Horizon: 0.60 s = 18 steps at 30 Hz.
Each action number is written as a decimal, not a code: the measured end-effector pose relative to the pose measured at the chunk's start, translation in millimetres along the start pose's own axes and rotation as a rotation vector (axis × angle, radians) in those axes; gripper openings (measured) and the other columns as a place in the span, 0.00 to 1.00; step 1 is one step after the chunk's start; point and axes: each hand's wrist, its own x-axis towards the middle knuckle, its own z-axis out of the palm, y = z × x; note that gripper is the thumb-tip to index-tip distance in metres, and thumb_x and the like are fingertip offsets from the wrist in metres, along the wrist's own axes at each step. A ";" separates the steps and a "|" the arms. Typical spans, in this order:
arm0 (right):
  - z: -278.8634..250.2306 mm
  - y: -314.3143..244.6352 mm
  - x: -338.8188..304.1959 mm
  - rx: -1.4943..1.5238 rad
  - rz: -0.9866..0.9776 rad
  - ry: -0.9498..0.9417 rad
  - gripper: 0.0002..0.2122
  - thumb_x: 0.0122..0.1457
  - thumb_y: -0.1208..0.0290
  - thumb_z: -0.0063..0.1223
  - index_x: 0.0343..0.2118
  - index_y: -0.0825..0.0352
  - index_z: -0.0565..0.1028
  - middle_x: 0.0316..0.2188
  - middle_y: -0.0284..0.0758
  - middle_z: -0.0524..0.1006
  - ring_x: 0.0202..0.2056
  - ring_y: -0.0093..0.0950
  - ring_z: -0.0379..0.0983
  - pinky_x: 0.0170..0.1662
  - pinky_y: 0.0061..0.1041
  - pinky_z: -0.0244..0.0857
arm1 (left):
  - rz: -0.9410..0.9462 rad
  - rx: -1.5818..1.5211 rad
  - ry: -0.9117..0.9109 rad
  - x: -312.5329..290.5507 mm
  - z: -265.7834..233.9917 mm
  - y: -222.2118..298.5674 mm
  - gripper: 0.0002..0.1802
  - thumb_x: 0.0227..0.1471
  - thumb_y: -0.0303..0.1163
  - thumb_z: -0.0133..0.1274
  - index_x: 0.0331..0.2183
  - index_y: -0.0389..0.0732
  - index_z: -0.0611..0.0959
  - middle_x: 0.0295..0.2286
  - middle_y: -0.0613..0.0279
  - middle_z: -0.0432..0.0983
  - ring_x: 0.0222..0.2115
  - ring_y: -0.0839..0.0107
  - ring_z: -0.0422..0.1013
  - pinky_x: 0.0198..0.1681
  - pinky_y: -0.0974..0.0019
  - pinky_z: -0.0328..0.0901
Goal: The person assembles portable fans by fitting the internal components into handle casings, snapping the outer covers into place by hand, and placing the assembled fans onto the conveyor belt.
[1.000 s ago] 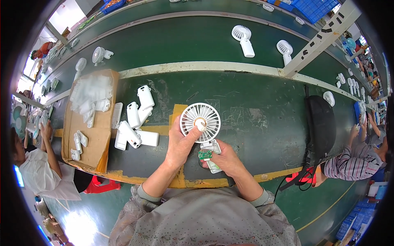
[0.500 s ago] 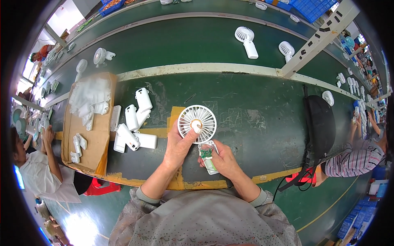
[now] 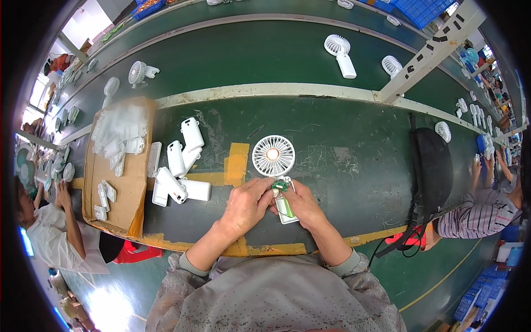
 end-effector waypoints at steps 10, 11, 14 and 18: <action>-1.7 -1.2 -1.7 0.072 0.037 0.012 0.12 0.63 0.68 0.38 0.42 0.71 0.66 0.30 0.37 0.74 0.26 0.24 0.74 0.28 0.20 0.70 | 0.100 0.039 0.013 -1.0 7.3 -14.4 0.09 0.45 0.22 0.52 0.34 0.35 0.77 0.24 0.53 0.73 0.24 0.56 0.71 0.25 0.59 0.66; -1.7 -2.7 -2.7 0.073 0.037 0.014 0.12 0.63 0.68 0.38 0.42 0.71 0.66 0.30 0.37 0.74 0.26 0.24 0.74 0.28 0.20 0.70 | 0.081 -0.009 0.006 -0.5 7.7 -14.1 0.09 0.45 0.22 0.52 0.33 0.35 0.77 0.24 0.54 0.73 0.24 0.56 0.71 0.26 0.59 0.66; 0.1 -5.3 -4.4 0.021 0.048 0.009 0.11 0.62 0.69 0.38 0.43 0.71 0.66 0.31 0.37 0.74 0.27 0.24 0.74 0.29 0.20 0.70 | 0.088 -0.023 0.031 -0.3 11.6 -18.5 0.08 0.44 0.22 0.52 0.32 0.35 0.76 0.24 0.54 0.72 0.25 0.56 0.71 0.26 0.60 0.66; -2.4 -2.4 -6.0 0.157 0.039 -0.025 0.12 0.63 0.68 0.37 0.43 0.71 0.66 0.33 0.38 0.74 0.30 0.26 0.75 0.32 0.22 0.71 | 0.148 0.126 0.093 -0.1 12.1 -16.9 0.08 0.43 0.22 0.53 0.31 0.35 0.75 0.24 0.56 0.72 0.26 0.57 0.71 0.27 0.60 0.66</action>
